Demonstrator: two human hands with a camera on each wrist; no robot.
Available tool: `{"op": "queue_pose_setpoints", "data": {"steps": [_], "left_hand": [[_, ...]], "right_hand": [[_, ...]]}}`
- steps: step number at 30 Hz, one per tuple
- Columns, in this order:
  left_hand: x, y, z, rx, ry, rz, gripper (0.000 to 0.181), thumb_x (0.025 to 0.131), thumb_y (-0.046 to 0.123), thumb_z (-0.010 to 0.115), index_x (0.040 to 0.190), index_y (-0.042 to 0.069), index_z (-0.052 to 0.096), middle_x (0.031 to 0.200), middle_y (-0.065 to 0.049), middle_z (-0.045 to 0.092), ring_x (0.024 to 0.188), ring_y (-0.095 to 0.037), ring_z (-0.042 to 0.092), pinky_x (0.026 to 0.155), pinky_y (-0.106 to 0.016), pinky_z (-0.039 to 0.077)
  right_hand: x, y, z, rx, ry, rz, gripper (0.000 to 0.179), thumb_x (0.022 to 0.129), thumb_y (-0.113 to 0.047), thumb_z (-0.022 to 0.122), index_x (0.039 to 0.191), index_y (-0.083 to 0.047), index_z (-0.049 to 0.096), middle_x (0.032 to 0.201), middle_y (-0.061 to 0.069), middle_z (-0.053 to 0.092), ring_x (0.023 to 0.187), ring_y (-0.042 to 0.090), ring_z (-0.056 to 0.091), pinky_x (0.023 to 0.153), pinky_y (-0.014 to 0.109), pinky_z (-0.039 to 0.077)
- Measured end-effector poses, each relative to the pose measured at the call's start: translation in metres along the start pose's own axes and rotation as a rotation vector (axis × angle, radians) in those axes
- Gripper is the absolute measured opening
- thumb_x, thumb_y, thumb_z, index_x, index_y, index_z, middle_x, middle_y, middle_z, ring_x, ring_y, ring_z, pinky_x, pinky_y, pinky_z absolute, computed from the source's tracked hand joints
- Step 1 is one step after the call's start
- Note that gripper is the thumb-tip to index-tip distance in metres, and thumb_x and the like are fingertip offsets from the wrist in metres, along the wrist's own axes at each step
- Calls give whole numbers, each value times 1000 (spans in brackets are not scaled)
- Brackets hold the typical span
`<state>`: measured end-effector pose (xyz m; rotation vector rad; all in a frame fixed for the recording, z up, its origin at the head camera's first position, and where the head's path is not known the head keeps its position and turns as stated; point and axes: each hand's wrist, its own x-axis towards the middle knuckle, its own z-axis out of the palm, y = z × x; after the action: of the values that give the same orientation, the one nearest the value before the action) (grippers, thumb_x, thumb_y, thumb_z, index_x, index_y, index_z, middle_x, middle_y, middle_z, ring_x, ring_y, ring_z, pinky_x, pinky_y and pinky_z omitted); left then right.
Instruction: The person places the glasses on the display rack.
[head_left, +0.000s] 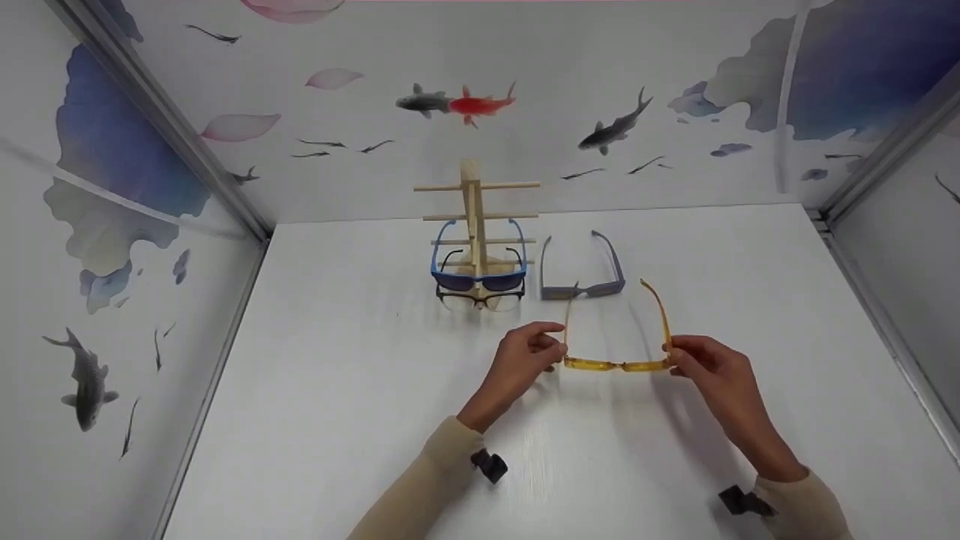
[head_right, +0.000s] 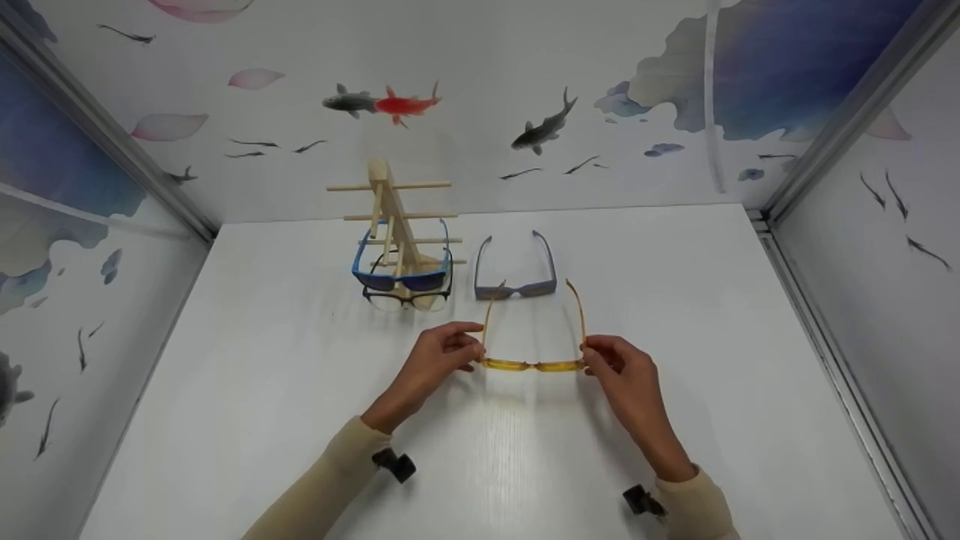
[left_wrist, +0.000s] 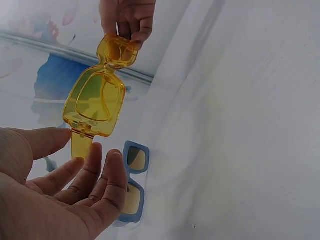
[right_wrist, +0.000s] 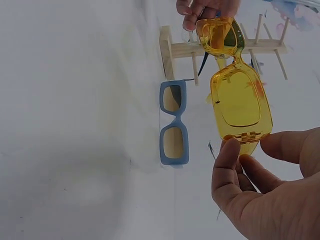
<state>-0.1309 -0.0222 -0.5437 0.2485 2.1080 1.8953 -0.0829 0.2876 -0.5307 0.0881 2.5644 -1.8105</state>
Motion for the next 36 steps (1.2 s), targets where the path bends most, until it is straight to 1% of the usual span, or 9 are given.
{"op": "queue_pose_setpoints", "data": {"steps": [3,8,11,13,16,20,28,32,36], "left_hand": [[-2,3,-3,8,-1,-1,40,107,13,73,144,1,69,109,-7,78,100,-21,76,92,-50,65],[-6,7,-7,-3,-2,-17,40,106,11,73,144,1,69,109,-8,77,99,-22,76,86,-37,65],[-8,10,-10,-12,-3,-18,40,106,11,73,144,0,69,109,-9,77,98,-21,77,87,-38,65],[-9,12,-11,-13,-2,-16,40,106,11,73,144,-1,68,109,-10,76,98,-21,77,89,-40,65],[-11,16,-12,-15,1,-17,40,105,10,73,144,-1,68,108,-9,76,96,-20,76,90,-41,66],[-12,20,-14,-15,8,-17,39,105,9,73,143,-1,69,108,-9,76,95,-19,76,87,-37,66],[-17,29,-23,-32,40,-6,38,105,9,74,141,-1,69,109,-10,76,95,-20,76,85,-34,65],[-16,31,-26,-40,39,11,37,105,9,73,141,-2,69,110,-13,75,95,-20,76,85,-34,65],[-16,35,-30,-69,40,13,38,106,11,73,141,-3,69,113,-15,76,93,-20,75,85,-33,65]], "right_hand": [[-2,-4,1,2,-2,-5,35,110,-16,71,136,7,69,125,18,76,102,9,75,89,23,63],[-4,-10,3,-11,-8,-17,34,109,-18,73,133,5,71,123,16,77,101,13,75,89,22,63],[-4,-12,4,-25,-14,-26,34,109,-19,73,133,5,72,121,12,78,100,14,75,90,23,63],[-5,-14,5,-23,-16,-32,33,109,-19,73,133,5,72,121,10,78,100,14,75,90,23,63],[-5,-16,5,16,-14,-42,33,108,-17,74,132,6,72,120,10,78,100,15,76,89,24,63],[-5,-21,6,47,-12,-62,31,108,-15,74,131,6,72,118,10,78,100,16,76,89,27,64],[-2,-30,12,44,-24,-68,31,108,-15,74,132,4,72,122,12,76,102,18,75,91,27,64],[-2,-35,14,50,-16,-74,29,108,-14,73,132,3,72,123,14,76,101,18,75,90,27,64],[0,-39,16,66,-9,-94,29,108,-14,73,132,4,72,122,14,76,101,18,75,89,28,64]]}}
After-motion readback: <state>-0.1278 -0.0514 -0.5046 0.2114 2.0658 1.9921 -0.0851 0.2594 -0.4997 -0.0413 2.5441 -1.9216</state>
